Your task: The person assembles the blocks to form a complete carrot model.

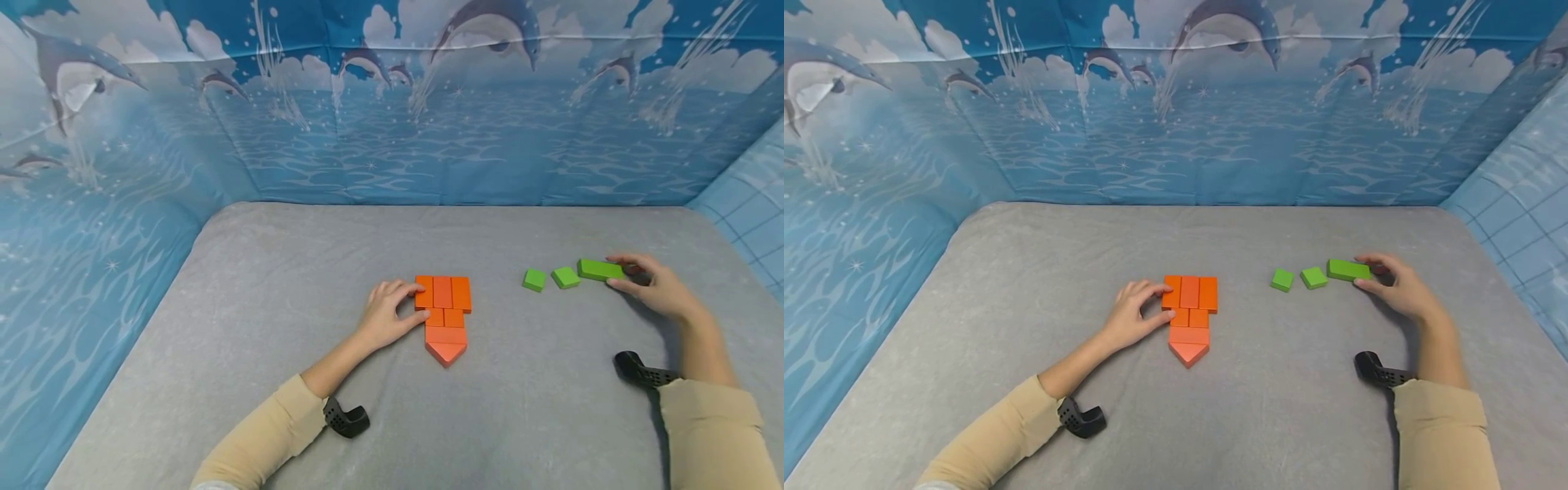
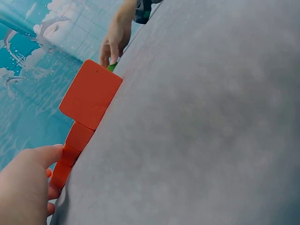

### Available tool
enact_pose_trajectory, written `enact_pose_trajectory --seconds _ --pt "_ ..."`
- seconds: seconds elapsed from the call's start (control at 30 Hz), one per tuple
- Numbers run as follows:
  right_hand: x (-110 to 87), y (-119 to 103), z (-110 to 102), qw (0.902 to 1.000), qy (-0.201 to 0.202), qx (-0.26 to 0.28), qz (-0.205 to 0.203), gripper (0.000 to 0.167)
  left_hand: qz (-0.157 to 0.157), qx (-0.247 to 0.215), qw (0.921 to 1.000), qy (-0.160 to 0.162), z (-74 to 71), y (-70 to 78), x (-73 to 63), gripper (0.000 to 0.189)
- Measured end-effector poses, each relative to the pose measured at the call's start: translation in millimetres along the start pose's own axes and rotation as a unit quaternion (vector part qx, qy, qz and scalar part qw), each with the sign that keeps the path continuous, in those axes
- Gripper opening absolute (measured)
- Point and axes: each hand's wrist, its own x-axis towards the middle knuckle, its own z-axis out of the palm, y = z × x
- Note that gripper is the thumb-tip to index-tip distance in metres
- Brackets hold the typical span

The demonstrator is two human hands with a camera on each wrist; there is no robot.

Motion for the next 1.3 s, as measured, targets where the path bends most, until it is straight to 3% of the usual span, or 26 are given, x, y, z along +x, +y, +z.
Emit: enact_pose_trajectory --seconds 0.2,0.37,0.53,0.63,0.77,0.9,1.07,1.3 --pt "-0.5 -0.2 0.6 0.9998 0.005 -0.008 0.016 0.043 -0.001 -0.004 1.0000 0.000 -1.1 1.5 -0.4 0.041" --pt "4.0 -14.8 0.5 0.9991 0.016 -0.008 0.039 0.047 -0.002 -0.001 1.0000 -0.001 -1.4 1.7 -0.4 0.041" --pt "23.6 -32.0 11.8 0.9987 0.048 0.013 -0.006 0.042 -0.001 -0.003 1.0000 0.000 -1.4 1.2 -0.4 0.041" --pt "34.5 -53.6 24.5 0.9968 0.055 0.040 -0.042 0.038 0.000 -0.003 1.0000 0.000 -1.0 0.5 -0.5 0.041" --pt "42.0 -104.1 40.8 0.9948 0.013 0.076 -0.066 0.039 0.001 0.002 1.0000 -0.001 -0.3 -0.5 -0.3 0.042" --pt "52.4 -139.8 62.4 0.9924 -0.028 0.080 -0.089 0.038 -0.001 0.006 1.0000 -0.002 0.5 -1.1 0.0 0.042" --pt "66.0 -162.3 91.9 0.9883 -0.069 0.074 -0.115 0.037 -0.002 0.007 1.0000 -0.002 0.8 -1.0 -0.1 0.043" --pt "79.0 -174.1 115.0 0.9838 -0.128 0.076 -0.100 0.039 0.000 0.012 0.9999 -0.003 0.4 -0.8 0.8 0.042"
